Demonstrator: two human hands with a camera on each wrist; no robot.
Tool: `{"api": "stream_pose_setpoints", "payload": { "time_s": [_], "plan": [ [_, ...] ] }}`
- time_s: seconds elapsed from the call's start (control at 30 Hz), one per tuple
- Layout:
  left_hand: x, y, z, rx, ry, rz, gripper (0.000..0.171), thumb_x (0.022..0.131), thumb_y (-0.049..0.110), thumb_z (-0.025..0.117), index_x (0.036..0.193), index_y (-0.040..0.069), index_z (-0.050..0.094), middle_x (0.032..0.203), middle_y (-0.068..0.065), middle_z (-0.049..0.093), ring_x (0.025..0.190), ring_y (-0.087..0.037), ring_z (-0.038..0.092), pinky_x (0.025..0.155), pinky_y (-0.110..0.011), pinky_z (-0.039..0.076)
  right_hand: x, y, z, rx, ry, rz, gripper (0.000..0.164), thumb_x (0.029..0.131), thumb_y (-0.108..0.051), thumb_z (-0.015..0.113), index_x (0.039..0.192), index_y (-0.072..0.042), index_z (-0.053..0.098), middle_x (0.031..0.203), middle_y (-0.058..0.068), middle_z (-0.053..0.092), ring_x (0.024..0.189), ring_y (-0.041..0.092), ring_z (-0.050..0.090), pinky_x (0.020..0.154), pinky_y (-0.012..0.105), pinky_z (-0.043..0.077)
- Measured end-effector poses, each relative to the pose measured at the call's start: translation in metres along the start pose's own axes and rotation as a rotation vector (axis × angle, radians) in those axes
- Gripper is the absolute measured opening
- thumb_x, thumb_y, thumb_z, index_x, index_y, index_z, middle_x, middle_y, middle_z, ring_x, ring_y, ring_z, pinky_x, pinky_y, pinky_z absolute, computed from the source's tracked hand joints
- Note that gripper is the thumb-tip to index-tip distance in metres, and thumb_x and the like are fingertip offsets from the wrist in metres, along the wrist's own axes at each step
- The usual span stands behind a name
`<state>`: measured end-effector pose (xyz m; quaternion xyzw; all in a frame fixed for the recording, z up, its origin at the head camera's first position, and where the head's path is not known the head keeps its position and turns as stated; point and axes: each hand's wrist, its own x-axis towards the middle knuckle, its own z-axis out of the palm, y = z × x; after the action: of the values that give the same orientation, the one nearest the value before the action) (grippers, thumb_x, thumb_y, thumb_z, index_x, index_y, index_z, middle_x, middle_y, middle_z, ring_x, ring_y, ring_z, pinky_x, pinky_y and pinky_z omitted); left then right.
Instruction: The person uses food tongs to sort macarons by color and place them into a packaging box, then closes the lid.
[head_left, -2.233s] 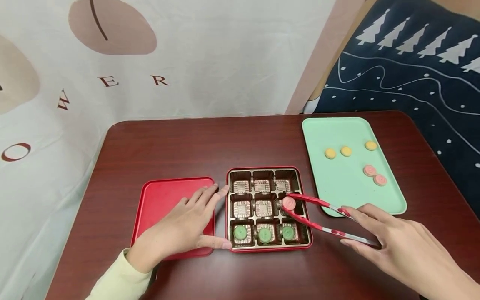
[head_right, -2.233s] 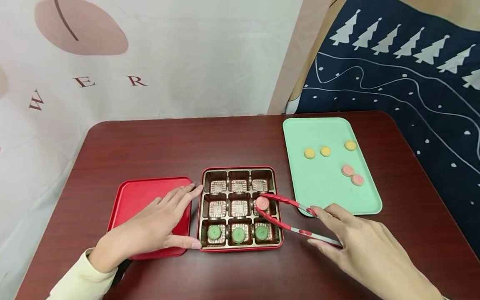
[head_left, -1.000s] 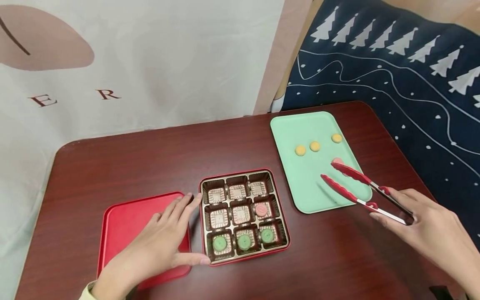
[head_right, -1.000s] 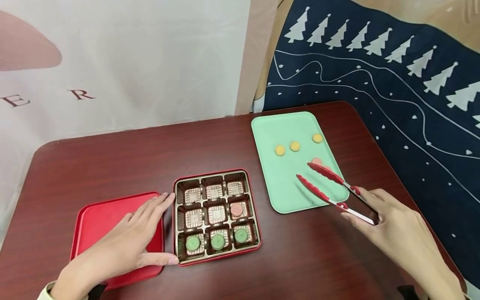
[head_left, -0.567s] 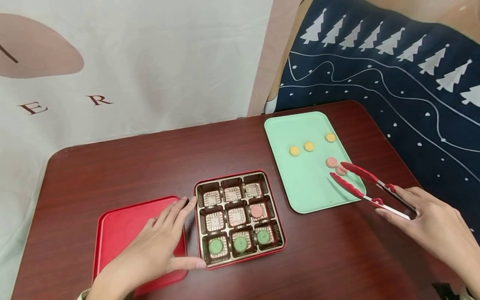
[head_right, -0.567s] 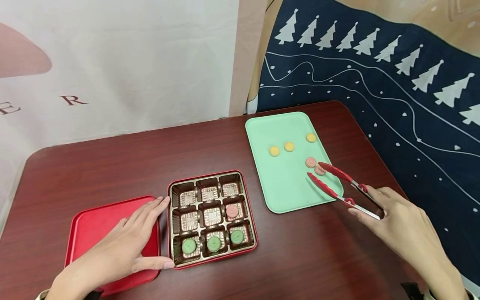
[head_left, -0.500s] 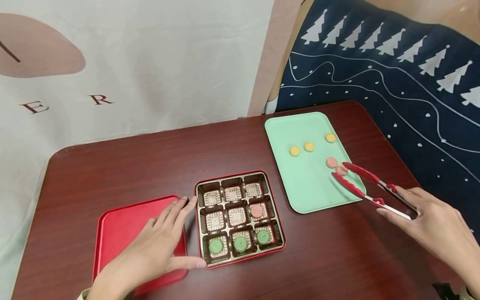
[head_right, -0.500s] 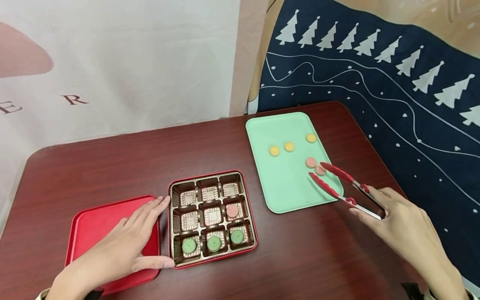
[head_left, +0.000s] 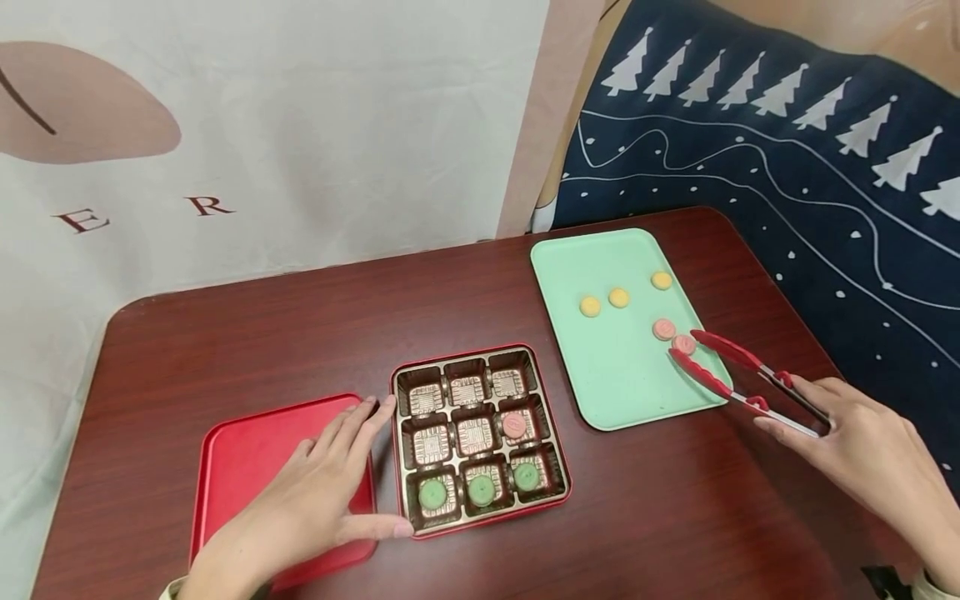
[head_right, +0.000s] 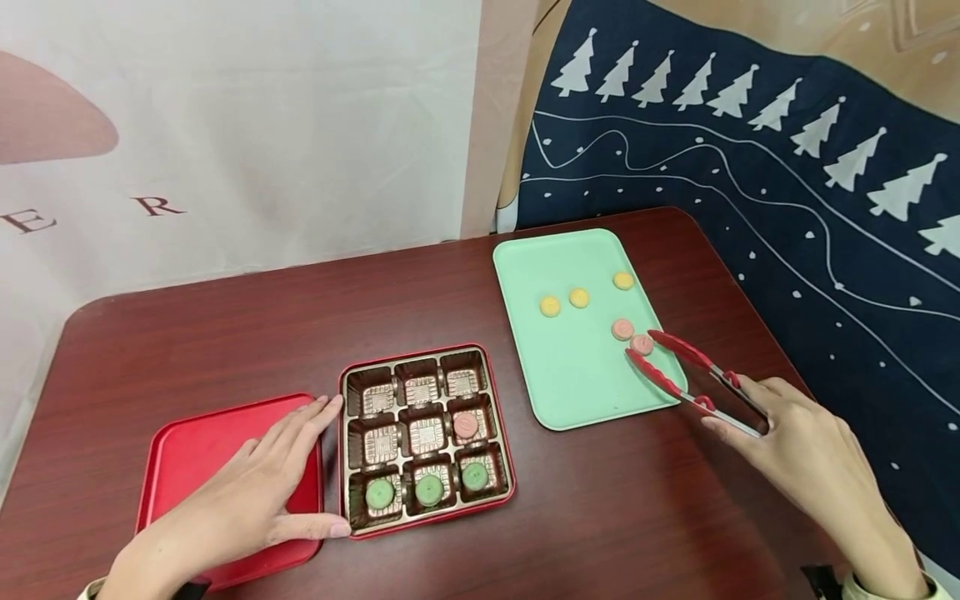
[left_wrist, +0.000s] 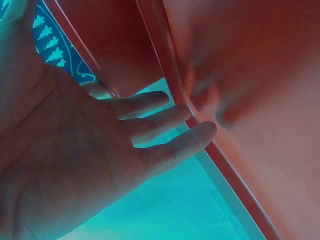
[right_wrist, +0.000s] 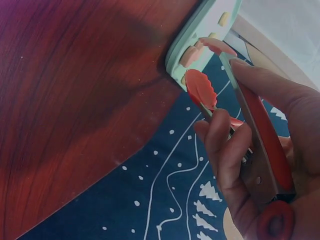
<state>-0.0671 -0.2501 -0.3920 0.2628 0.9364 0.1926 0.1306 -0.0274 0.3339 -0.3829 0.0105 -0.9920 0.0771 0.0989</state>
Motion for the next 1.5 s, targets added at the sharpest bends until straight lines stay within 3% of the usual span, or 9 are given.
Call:
{"api": "stream_pose_setpoints", "payload": {
  "time_s": [0.43, 0.77, 0.97, 1.17, 1.4, 1.5],
  "plan": [
    [0.0, 0.001, -0.001, -0.017, -0.025, -0.023, 0.13, 0.081, 0.09, 0.067, 0.176, 0.017, 0.017, 0.172, -0.022, 0.031, 0.153, -0.051, 0.037, 0.106, -0.083, 0.037, -0.001, 0.003, 0.004, 0.006, -0.023, 0.015, 0.068, 0.077, -0.028, 0.099, 0.121, 0.017, 0.073, 0.1, 0.027, 0.068, 0.059, 0.021, 0.046, 0.048, 0.031, 0.034],
    [0.001, 0.002, -0.003, -0.021, -0.042, -0.035, 0.131, 0.08, 0.09, 0.068, 0.176, 0.017, 0.015, 0.173, -0.022, 0.03, 0.154, -0.051, 0.036, 0.107, -0.083, 0.035, -0.001, -0.005, -0.003, 0.036, 0.026, 0.017, 0.072, 0.077, -0.039, 0.099, 0.123, 0.011, 0.075, 0.099, 0.02, 0.072, 0.066, 0.029, 0.055, 0.052, 0.046, 0.042],
    [0.001, 0.003, -0.005, -0.027, -0.05, -0.042, 0.131, 0.08, 0.091, 0.066, 0.177, 0.018, 0.015, 0.173, -0.023, 0.03, 0.154, -0.051, 0.035, 0.108, -0.084, 0.034, 0.0, -0.018, -0.004, 0.06, 0.041, -0.015, 0.071, 0.076, -0.037, 0.099, 0.124, 0.009, 0.076, 0.098, 0.019, 0.071, 0.064, 0.015, 0.045, 0.05, 0.034, 0.032],
    [0.001, 0.004, -0.005, -0.033, -0.051, -0.039, 0.13, 0.081, 0.087, 0.071, 0.176, 0.017, 0.017, 0.173, -0.022, 0.031, 0.155, -0.05, 0.035, 0.109, -0.083, 0.034, 0.005, -0.032, -0.008, 0.113, 0.039, -0.07, 0.063, 0.074, -0.028, 0.101, 0.122, 0.005, 0.077, 0.1, 0.011, 0.07, 0.061, 0.002, 0.04, 0.051, 0.033, 0.035],
    [0.002, 0.006, -0.005, -0.044, -0.06, -0.048, 0.13, 0.082, 0.085, 0.074, 0.177, 0.017, 0.015, 0.173, -0.023, 0.03, 0.155, -0.051, 0.035, 0.11, -0.083, 0.033, 0.011, -0.053, -0.009, 0.126, 0.025, -0.123, 0.066, 0.072, -0.027, 0.102, 0.125, 0.003, 0.078, 0.105, 0.011, 0.069, 0.067, 0.011, 0.045, 0.051, 0.027, 0.033],
    [0.001, 0.007, -0.004, -0.05, -0.058, -0.048, 0.129, 0.083, 0.085, 0.072, 0.177, 0.017, 0.015, 0.173, -0.024, 0.03, 0.155, -0.052, 0.035, 0.11, -0.083, 0.033, 0.012, -0.063, -0.009, 0.157, 0.035, -0.162, 0.063, 0.071, -0.027, 0.103, 0.123, -0.001, 0.079, 0.104, 0.005, 0.068, 0.069, 0.007, 0.045, 0.05, 0.023, 0.032]
  ]
}}
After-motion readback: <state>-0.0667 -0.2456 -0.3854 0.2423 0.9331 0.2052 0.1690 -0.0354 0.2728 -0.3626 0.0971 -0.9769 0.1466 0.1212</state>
